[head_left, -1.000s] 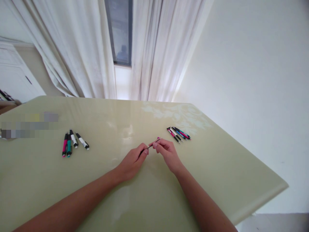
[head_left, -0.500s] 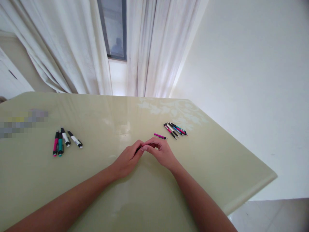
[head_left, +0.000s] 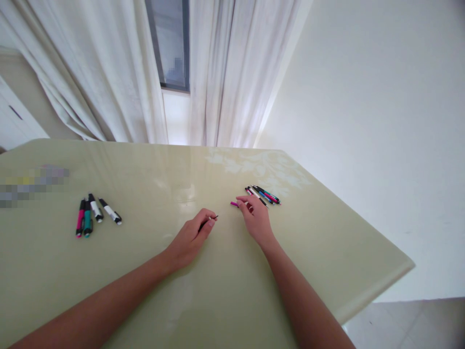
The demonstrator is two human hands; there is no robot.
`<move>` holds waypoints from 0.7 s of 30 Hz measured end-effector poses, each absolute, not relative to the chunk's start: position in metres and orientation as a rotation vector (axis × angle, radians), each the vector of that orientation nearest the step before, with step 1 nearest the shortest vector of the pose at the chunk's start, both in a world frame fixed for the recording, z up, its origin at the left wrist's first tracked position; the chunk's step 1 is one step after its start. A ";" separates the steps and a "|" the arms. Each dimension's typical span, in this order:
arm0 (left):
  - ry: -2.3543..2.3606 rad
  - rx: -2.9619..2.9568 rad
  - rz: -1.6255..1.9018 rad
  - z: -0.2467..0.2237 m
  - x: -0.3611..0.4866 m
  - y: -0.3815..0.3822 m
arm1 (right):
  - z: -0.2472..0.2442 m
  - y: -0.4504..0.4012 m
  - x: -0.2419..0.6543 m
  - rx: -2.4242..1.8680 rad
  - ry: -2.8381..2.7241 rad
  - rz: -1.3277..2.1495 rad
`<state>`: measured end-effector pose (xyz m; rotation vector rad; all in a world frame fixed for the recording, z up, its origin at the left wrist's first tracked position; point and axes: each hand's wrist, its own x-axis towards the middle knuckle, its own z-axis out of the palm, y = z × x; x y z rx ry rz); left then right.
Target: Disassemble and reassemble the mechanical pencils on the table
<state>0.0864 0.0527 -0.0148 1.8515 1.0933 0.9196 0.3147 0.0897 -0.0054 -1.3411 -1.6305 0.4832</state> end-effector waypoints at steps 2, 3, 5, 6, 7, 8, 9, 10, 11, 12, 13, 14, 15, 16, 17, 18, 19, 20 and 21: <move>1.067 1.827 0.932 -0.016 0.086 0.053 | -0.014 0.095 0.322 -1.451 -1.737 0.328; 1.055 1.817 0.937 -0.017 0.086 0.053 | -0.018 0.097 0.324 -1.491 -1.790 0.275; 1.048 1.808 0.946 -0.017 0.086 0.053 | -0.023 0.098 0.326 -1.545 -1.874 0.227; 1.057 1.812 0.950 -0.016 0.086 0.053 | -0.025 0.099 0.326 -1.558 -1.900 0.227; 1.073 1.818 0.956 -0.016 0.086 0.052 | -0.026 0.099 0.326 -1.564 -1.916 0.235; 1.093 1.827 0.963 -0.015 0.086 0.052 | -0.026 0.099 0.326 -1.561 -1.924 0.246; 1.111 1.836 0.970 -0.014 0.086 0.052 | -0.026 0.099 0.325 -1.548 -1.928 0.257; 1.125 1.847 0.980 -0.013 0.086 0.052 | -0.025 0.099 0.325 -1.522 -1.934 0.271; 1.135 1.856 0.990 -0.012 0.086 0.052 | -0.024 0.099 0.324 -1.487 -1.939 0.289; 1.143 1.861 1.000 -0.012 0.086 0.052 | -0.022 0.098 0.323 -1.442 -1.943 0.315; 1.152 1.863 1.007 -0.011 0.086 0.052 | -0.019 0.097 0.321 -1.391 -1.947 0.346; 1.165 1.862 1.013 -0.011 0.086 0.053 | -0.016 0.096 0.319 -1.337 -1.951 0.377; 1.180 1.860 1.018 -0.012 0.087 0.053 | -0.012 0.094 0.317 -1.284 -1.953 0.404; 1.195 1.858 1.023 -0.012 0.087 0.054 | -0.009 0.091 0.315 -1.235 -1.955 0.420; 1.208 1.856 1.028 -0.012 0.087 0.054 | -0.005 0.089 0.313 -1.191 -1.956 0.425; 1.217 1.858 1.034 -0.012 0.087 0.054 | -0.001 0.086 0.311 -1.155 -1.960 0.424; 1.221 1.861 1.040 -0.011 0.088 0.054 | 0.003 0.084 0.309 -1.128 -1.968 0.426; 1.224 1.866 1.042 -0.011 0.088 0.054 | 0.005 0.082 0.307 -1.108 -1.979 0.429; 1.227 1.871 1.039 -0.011 0.088 0.055 | 0.007 0.080 0.306 -1.092 -1.993 0.434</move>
